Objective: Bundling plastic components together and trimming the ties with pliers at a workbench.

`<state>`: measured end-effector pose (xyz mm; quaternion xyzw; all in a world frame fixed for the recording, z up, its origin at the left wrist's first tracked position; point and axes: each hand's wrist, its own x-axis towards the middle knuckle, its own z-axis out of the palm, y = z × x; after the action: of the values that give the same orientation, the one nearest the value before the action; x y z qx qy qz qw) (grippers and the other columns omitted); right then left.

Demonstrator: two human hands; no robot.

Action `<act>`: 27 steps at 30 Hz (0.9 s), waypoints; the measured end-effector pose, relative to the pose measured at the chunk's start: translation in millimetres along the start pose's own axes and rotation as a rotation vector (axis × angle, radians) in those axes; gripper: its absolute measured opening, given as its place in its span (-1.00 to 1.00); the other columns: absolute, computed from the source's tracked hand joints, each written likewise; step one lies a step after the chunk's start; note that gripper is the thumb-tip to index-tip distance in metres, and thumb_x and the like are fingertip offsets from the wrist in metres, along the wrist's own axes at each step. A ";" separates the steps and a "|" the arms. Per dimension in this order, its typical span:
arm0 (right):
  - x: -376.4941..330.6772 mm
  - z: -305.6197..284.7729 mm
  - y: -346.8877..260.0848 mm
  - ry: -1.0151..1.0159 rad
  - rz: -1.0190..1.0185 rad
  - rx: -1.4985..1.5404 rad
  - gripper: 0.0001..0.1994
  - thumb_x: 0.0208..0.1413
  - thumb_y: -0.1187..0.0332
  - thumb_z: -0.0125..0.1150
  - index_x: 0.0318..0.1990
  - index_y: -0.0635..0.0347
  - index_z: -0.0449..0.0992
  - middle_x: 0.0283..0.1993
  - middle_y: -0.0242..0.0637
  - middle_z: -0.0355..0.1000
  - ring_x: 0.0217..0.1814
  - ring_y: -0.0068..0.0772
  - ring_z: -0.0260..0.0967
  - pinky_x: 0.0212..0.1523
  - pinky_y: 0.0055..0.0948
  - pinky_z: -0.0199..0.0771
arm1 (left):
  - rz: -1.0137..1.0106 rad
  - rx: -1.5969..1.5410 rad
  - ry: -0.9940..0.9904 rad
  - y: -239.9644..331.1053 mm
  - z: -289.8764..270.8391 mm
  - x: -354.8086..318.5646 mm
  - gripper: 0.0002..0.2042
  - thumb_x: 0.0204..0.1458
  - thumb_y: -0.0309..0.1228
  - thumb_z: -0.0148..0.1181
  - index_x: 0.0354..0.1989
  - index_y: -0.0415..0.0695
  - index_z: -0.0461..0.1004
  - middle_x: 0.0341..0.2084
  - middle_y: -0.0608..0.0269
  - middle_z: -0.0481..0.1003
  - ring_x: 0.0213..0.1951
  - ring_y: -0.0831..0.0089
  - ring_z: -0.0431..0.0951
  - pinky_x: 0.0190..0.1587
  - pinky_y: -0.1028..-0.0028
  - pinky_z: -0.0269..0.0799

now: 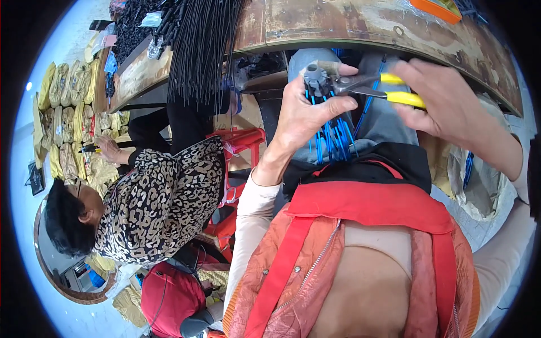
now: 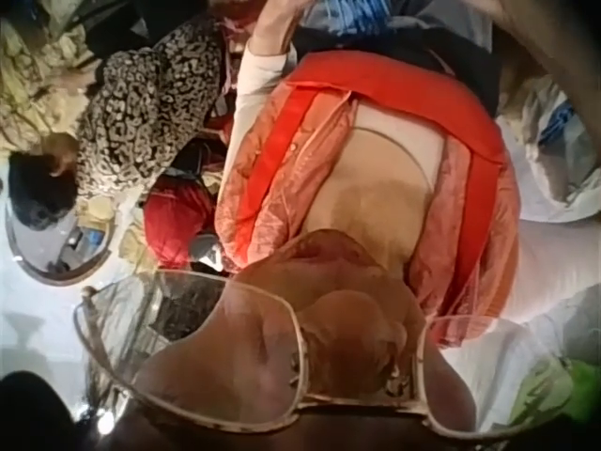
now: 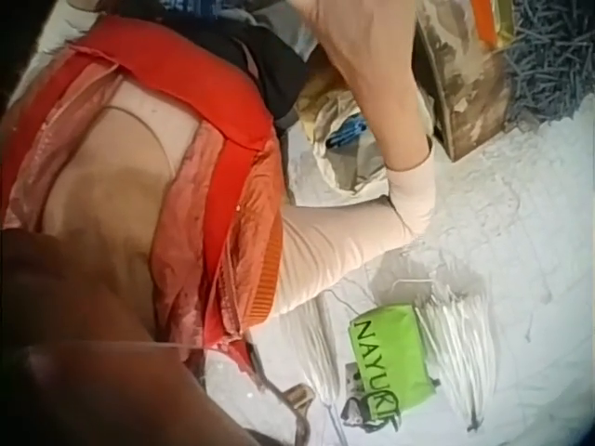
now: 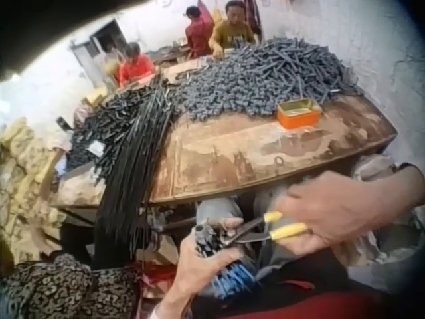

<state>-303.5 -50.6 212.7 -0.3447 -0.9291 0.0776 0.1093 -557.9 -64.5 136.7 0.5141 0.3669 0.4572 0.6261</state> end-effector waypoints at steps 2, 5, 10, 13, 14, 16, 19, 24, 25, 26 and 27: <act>7.8 -3.7 -12.3 -0.441 0.347 0.528 -0.69 0.15 0.25 0.17 -0.11 0.33 0.38 -0.47 -0.20 0.40 -0.51 -0.42 0.37 -0.49 -0.42 0.34 | -0.089 0.050 -0.078 3.3 -0.3 -12.9 -0.59 -0.14 -0.44 0.50 -0.07 -0.19 0.54 -0.29 0.41 0.55 -0.24 0.67 0.48 -0.10 0.59 0.40; -21.2 27.4 -40.7 -0.588 0.630 1.086 -0.65 0.28 0.17 0.10 -0.30 0.36 0.49 -0.54 -0.33 0.45 -0.57 -0.56 0.39 -0.52 -0.54 0.38 | -0.034 -0.026 -0.142 -4.2 -0.7 -29.9 -0.61 -0.11 -0.42 0.47 -0.07 -0.21 0.54 -0.34 0.40 0.53 -0.29 0.66 0.47 -0.17 0.59 0.41; -42.7 14.9 -51.1 -0.481 0.560 1.099 -0.62 0.31 0.15 0.06 -0.26 0.40 0.51 -0.44 -0.24 0.52 -0.45 -0.51 0.49 -0.40 -0.53 0.47 | -0.017 -0.059 -0.199 -3.5 15.9 -50.2 -0.72 -0.04 -0.37 0.44 -0.26 -0.20 0.48 -0.45 0.42 0.46 -0.39 0.67 0.41 -0.33 0.59 0.36; -46.1 -2.5 -55.9 -0.642 0.535 1.103 -0.49 0.29 -0.01 0.01 -0.23 0.41 0.54 -0.39 -0.18 0.54 -0.43 -0.45 0.52 -0.33 -0.48 0.51 | 0.027 0.019 -0.235 -11.1 21.0 -60.2 -0.74 -0.02 -0.36 0.43 -0.32 -0.17 0.43 -0.51 0.45 0.42 -0.44 0.68 0.37 -0.38 0.60 0.30; -47.6 -9.9 -60.1 -0.638 0.536 1.102 -0.49 0.29 -0.01 0.01 -0.23 0.41 0.54 -0.39 -0.18 0.54 -0.43 -0.45 0.52 -0.33 -0.48 0.51 | 0.052 0.063 -0.249 -12.6 22.6 -63.3 -0.74 -0.02 -0.37 0.43 -0.31 -0.17 0.44 -0.51 0.45 0.42 -0.44 0.69 0.37 -0.38 0.60 0.30; -51.0 -21.8 -70.4 -0.737 0.727 1.073 -0.50 0.29 -0.01 0.02 -0.27 0.38 0.51 -0.42 -0.16 0.54 -0.48 -0.45 0.51 -0.37 -0.53 0.48 | 0.038 0.075 -0.275 -13.3 25.2 -68.7 -0.74 -0.02 -0.37 0.44 -0.31 -0.17 0.44 -0.51 0.46 0.42 -0.44 0.69 0.36 -0.38 0.61 0.29; -53.7 -27.3 -82.0 -0.823 0.832 1.114 -0.53 0.30 -0.01 0.02 -0.37 0.32 0.43 -0.54 -0.24 0.46 -0.63 -0.50 0.40 -0.53 -0.55 0.39 | 0.008 0.055 -0.296 -13.6 30.5 -76.8 -0.74 -0.03 -0.36 0.44 -0.32 -0.16 0.44 -0.51 0.47 0.41 -0.44 0.69 0.36 -0.38 0.60 0.29; -71.0 -9.8 -84.5 -0.751 0.832 1.161 -0.56 0.30 0.00 0.04 -0.42 0.22 0.31 -0.65 -0.42 0.22 -0.74 -0.66 0.11 -0.72 -0.57 0.15 | -0.032 0.069 -0.269 -20.5 34.9 -79.3 -0.73 -0.02 -0.35 0.44 -0.34 -0.16 0.43 -0.52 0.47 0.41 -0.46 0.69 0.35 -0.40 0.59 0.29; -66.8 -16.2 -86.9 -0.757 0.849 1.071 -0.56 0.30 -0.01 0.05 -0.42 0.21 0.30 -0.65 -0.42 0.22 -0.74 -0.66 0.11 -0.72 -0.57 0.15 | -0.019 0.067 -0.274 -19.7 34.9 -78.5 -0.73 -0.02 -0.35 0.44 -0.34 -0.16 0.42 -0.53 0.46 0.41 -0.47 0.68 0.36 -0.40 0.59 0.29; -62.7 -21.5 -88.9 -0.763 0.863 0.980 -0.56 0.29 -0.01 0.06 -0.42 0.21 0.29 -0.65 -0.42 0.22 -0.73 -0.66 0.11 -0.73 -0.57 0.15 | -0.007 0.065 -0.279 -18.8 35.2 -77.9 -0.73 -0.02 -0.35 0.44 -0.35 -0.16 0.42 -0.54 0.46 0.41 -0.47 0.68 0.36 -0.41 0.59 0.29; -59.5 -24.3 -90.1 -0.764 0.882 0.935 -0.56 0.28 -0.02 0.08 -0.38 0.22 0.29 -0.65 -0.40 0.22 -0.72 -0.63 0.13 -0.72 -0.56 0.15 | -0.007 0.063 -0.281 -17.6 36.5 -77.9 -0.73 -0.02 -0.35 0.44 -0.35 -0.16 0.42 -0.54 0.46 0.41 -0.47 0.68 0.36 -0.41 0.59 0.29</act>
<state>-309.5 -155.6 246.9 -0.5519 -0.5482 0.6154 -0.1272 -544.9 -150.7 126.0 0.5912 0.2918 0.3668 0.6564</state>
